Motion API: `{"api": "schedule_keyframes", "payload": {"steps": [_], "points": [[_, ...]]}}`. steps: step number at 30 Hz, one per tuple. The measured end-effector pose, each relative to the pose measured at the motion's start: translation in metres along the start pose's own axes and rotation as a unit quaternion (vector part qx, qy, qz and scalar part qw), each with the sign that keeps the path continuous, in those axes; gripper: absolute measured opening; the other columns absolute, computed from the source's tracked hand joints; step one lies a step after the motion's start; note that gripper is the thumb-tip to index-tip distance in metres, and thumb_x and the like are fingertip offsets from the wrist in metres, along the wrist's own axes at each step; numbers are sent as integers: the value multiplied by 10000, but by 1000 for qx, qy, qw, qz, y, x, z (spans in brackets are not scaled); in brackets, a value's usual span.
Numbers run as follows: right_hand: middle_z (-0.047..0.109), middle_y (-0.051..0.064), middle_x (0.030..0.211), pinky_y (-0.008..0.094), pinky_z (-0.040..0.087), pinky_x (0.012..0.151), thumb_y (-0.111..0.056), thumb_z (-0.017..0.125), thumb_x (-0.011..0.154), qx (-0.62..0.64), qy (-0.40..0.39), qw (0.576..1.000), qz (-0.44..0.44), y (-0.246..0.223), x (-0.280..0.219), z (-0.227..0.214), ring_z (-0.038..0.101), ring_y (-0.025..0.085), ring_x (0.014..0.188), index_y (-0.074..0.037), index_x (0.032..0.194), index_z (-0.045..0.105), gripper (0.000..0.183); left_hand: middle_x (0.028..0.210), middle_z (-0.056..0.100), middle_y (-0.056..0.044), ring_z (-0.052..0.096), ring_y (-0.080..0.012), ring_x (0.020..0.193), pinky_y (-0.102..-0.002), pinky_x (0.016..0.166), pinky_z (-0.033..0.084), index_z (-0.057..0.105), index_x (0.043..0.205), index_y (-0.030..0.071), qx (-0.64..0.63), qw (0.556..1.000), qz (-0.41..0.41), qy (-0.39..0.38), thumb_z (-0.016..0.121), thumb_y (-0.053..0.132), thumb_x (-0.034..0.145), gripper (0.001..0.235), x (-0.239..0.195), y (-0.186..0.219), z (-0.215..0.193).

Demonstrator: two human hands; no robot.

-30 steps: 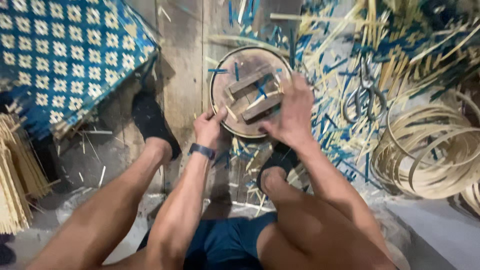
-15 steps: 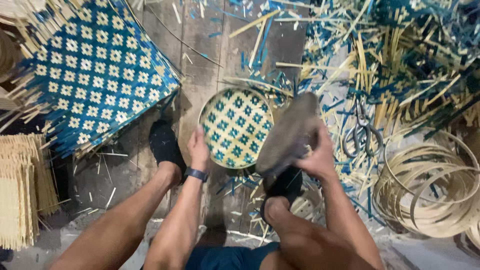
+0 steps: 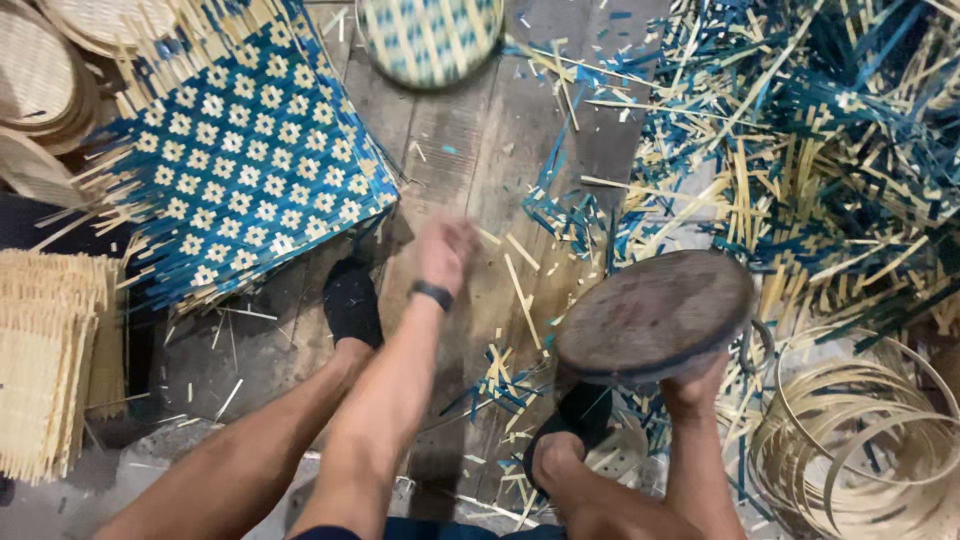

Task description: The person sits on the floor and repeatedly places a circular bamboo frame over a patterned woven mat, then uses scissors to trim the excess woven strips around the frame's edge. The trimmed pieces are discarded, and the process is repeated with multiple mats.

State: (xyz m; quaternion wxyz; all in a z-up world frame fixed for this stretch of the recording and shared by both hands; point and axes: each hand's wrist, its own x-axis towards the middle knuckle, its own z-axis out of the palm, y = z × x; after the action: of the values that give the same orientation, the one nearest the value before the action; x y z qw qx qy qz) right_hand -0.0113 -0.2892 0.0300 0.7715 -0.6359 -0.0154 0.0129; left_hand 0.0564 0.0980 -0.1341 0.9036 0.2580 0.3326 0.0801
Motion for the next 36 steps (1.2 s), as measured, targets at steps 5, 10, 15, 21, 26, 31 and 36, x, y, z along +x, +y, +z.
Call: {"api": "schedule_keyframes", "payload": {"steps": [5, 10, 15, 21, 26, 31, 36], "points": [[480, 84, 1558, 483, 371, 1199, -475, 708, 916, 300, -18, 929, 214, 69, -12, 34, 464, 303, 1429, -61, 1579, 333, 867, 1033, 730, -40, 648, -130, 898, -303, 801, 503, 755, 1056, 43, 425, 891, -160, 26, 644, 434, 1016, 408, -83, -80, -27], [536, 181, 1508, 544, 435, 1096, -416, 569, 1008, 405, -19, 859, 313, 80, -4, 53, 530, 381, 1352, 3, 1531, 412, 688, 1025, 746, -16, 671, -109, 926, -314, 848, 543, 710, 1131, 48, 358, 922, 145, 5, 701, 285, 959, 293, -66, -35, -32], [662, 234, 1205, 501, 612, 782, -262, 523, 1043, 95, -16, 935, 340, 89, -4, 71, 687, 383, 979, 31, 1331, 530, 411, 987, 784, -103, 744, -213, 913, -367, 849, 579, 762, 1098, 110, 689, 696, 201, 5, 747, 224, 882, 245, -73, 63, 7], [710, 185, 1054, 362, 601, 688, -266, 532, 1043, 11, -5, 912, 410, 110, -23, 49, 729, 261, 858, 15, 1242, 581, 348, 1348, 589, -287, 507, -494, 1262, -553, 1008, 400, 567, 1314, -22, 875, 372, 308, 37, 913, 234, 552, 874, -66, 237, 17], [707, 155, 1000, 332, 570, 669, -256, 557, 1053, 10, 15, 923, 383, 123, -34, 24, 694, 224, 825, 19, 1236, 632, 339, 1326, 604, -284, 533, -466, 1259, -510, 1041, 421, 676, 1277, 54, 871, 421, 250, -30, 899, 303, 734, 638, -72, 293, 13], [700, 163, 987, 333, 576, 693, -284, 571, 1059, -15, 26, 933, 357, 117, -34, 26, 701, 232, 848, 40, 1236, 637, 375, 1247, 747, -188, 725, -362, 1190, -421, 1058, 570, 705, 1283, 82, 687, 479, 545, 29, 646, -7, 1045, 261, -94, 286, 51], [711, 170, 1036, 360, 580, 755, -403, 514, 1073, 50, 11, 964, 262, 73, -12, 36, 709, 258, 903, 40, 1268, 601, 492, 1246, 692, -233, 688, -396, 1185, -470, 1034, 560, 630, 1283, -18, 649, 408, 638, -80, 574, -134, 901, 403, -144, 194, 95]]}}
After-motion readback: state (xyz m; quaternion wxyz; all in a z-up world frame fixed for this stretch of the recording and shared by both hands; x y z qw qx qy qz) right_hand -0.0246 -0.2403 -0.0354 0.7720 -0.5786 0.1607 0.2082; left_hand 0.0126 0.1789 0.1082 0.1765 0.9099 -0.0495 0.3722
